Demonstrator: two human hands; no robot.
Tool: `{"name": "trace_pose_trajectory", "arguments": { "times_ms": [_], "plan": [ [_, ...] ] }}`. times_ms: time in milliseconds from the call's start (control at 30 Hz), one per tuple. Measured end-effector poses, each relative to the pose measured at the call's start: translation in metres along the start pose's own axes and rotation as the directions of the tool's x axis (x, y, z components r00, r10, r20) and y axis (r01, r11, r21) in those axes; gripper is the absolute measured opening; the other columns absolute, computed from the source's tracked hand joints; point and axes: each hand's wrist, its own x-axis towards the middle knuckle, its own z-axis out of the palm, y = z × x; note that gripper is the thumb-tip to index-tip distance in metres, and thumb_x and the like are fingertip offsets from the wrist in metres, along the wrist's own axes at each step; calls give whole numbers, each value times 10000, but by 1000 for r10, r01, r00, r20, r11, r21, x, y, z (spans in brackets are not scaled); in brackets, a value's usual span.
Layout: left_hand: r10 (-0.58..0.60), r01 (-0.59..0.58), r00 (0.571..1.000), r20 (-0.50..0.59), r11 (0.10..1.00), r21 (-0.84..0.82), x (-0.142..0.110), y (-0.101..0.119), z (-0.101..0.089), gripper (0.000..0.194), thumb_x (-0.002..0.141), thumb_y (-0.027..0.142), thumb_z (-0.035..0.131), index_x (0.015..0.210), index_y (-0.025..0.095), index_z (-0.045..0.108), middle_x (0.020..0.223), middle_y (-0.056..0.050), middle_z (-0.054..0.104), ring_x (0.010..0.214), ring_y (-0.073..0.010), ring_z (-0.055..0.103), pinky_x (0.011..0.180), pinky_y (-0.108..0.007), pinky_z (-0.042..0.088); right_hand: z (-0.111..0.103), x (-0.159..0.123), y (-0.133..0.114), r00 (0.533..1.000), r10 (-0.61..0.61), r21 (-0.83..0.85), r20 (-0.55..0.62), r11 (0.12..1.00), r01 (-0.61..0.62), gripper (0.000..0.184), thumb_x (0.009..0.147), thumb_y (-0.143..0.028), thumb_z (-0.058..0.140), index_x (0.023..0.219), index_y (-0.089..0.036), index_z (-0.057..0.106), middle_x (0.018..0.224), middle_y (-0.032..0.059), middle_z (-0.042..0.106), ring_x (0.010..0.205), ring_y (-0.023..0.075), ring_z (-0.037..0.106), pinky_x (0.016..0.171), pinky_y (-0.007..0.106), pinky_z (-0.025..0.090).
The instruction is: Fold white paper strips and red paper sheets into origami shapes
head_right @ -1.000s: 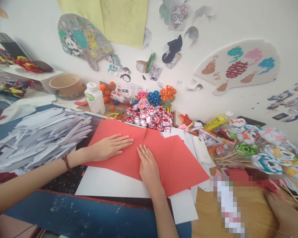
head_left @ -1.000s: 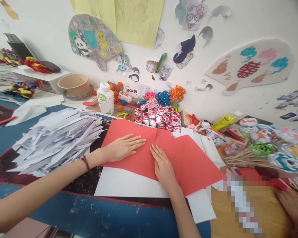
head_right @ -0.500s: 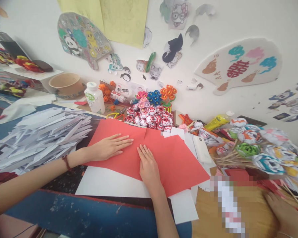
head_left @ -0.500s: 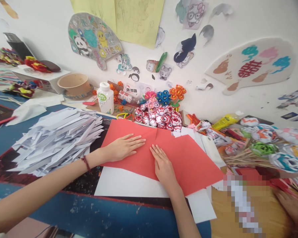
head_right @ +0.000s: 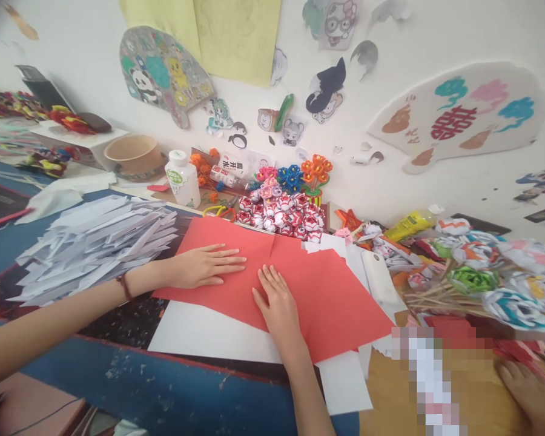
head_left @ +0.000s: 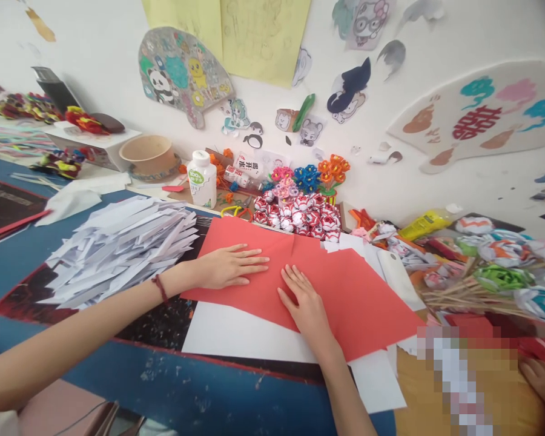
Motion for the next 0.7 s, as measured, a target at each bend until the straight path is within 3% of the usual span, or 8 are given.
{"name": "trace_pose_trajectory", "arguments": {
  "times_ms": [433,700],
  "plan": [
    [-5,18,994,108,992,-123,-25,-8,-29,713,855,481,644,1489,436,321,1586,61,288,1493,-205,185,1235,-374,82,2,0,3,1000,-4,26,-12,1000,4,446,988,-355,476,1411,-221,519,1445,75,509,1381,263,428,1127,503,401],
    [27,-22,991,135,999,-37,-36,-21,-29,725,861,432,633,1497,451,286,1595,35,265,1487,-222,206,1229,-418,65,1,0,2,1000,4,22,-1,1000,-4,444,988,-365,474,1395,-200,536,1445,70,509,1383,256,425,1130,492,402]
  ]
}}
